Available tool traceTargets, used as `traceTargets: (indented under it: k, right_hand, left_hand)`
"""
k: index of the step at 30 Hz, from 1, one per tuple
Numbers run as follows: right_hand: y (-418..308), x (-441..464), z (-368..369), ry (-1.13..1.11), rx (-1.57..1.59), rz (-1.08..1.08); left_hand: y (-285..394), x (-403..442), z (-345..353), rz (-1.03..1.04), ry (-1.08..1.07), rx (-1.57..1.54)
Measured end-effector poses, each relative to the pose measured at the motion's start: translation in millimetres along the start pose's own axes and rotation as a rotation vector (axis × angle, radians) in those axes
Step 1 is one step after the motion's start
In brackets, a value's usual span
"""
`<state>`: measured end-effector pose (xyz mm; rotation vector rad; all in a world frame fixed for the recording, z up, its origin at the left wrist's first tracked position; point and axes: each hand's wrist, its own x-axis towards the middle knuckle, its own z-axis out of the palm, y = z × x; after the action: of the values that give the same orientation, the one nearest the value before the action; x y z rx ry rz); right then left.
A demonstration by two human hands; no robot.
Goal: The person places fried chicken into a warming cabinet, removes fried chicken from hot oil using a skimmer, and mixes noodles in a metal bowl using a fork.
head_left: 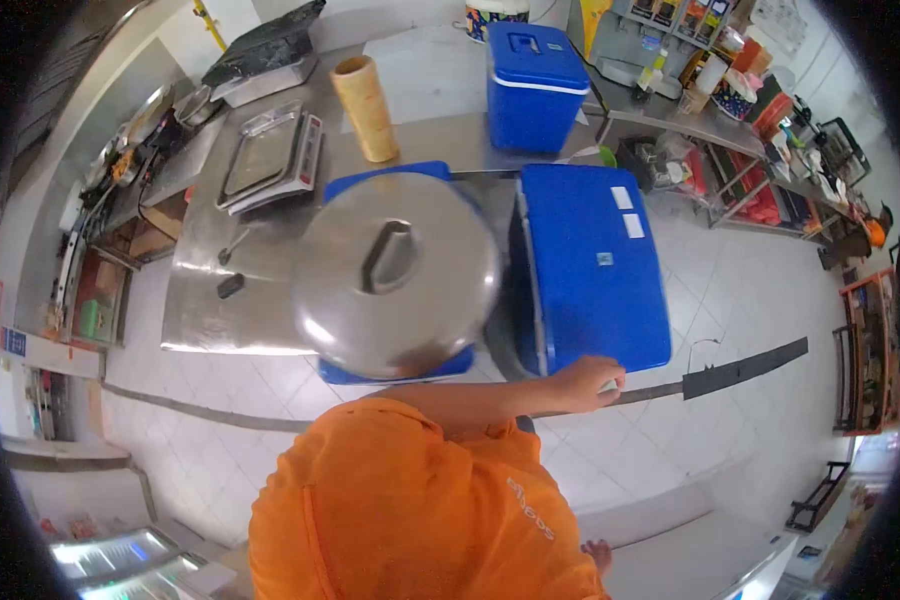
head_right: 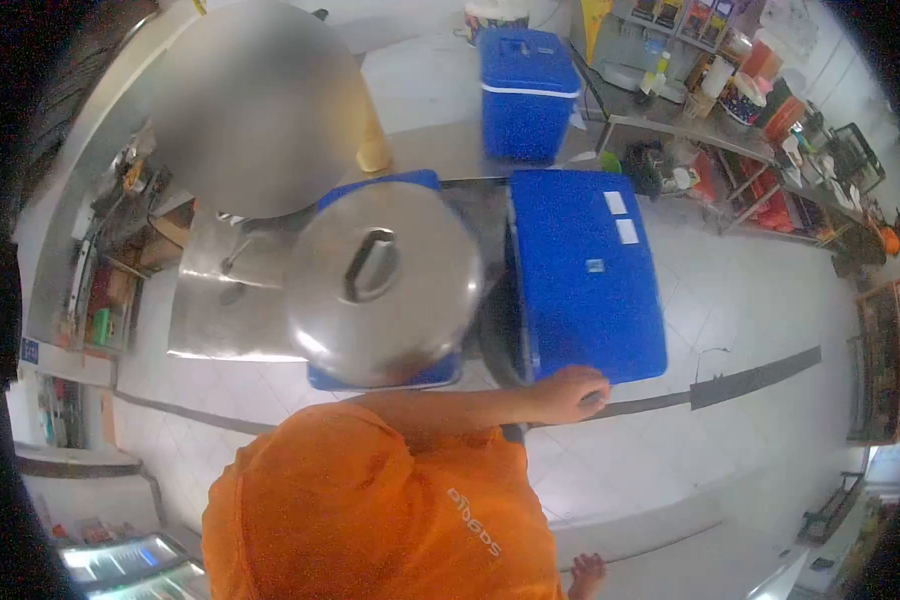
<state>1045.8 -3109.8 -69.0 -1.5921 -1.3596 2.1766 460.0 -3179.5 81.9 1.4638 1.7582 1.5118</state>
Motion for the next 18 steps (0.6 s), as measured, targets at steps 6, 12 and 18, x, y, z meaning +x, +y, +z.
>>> traceTargets:
  k: [6,12,18]
  right_hand:
    - [-87.5,125.9,-45.3,0.158,-0.238,0.358]
    - [-157.5,238.8,-185.8,0.153,-0.360,0.456]
    - [-194.5,373.8,-402.2,0.160,-0.910,0.302]
  left_hand:
    - [-55.5,160.2,97.8,-0.155,-0.017,0.211]
    - [-108.6,308.5,205.0,-0.189,0.030,0.269]
    - [-205.6,407.8,310.1,-0.387,-0.129,0.492]
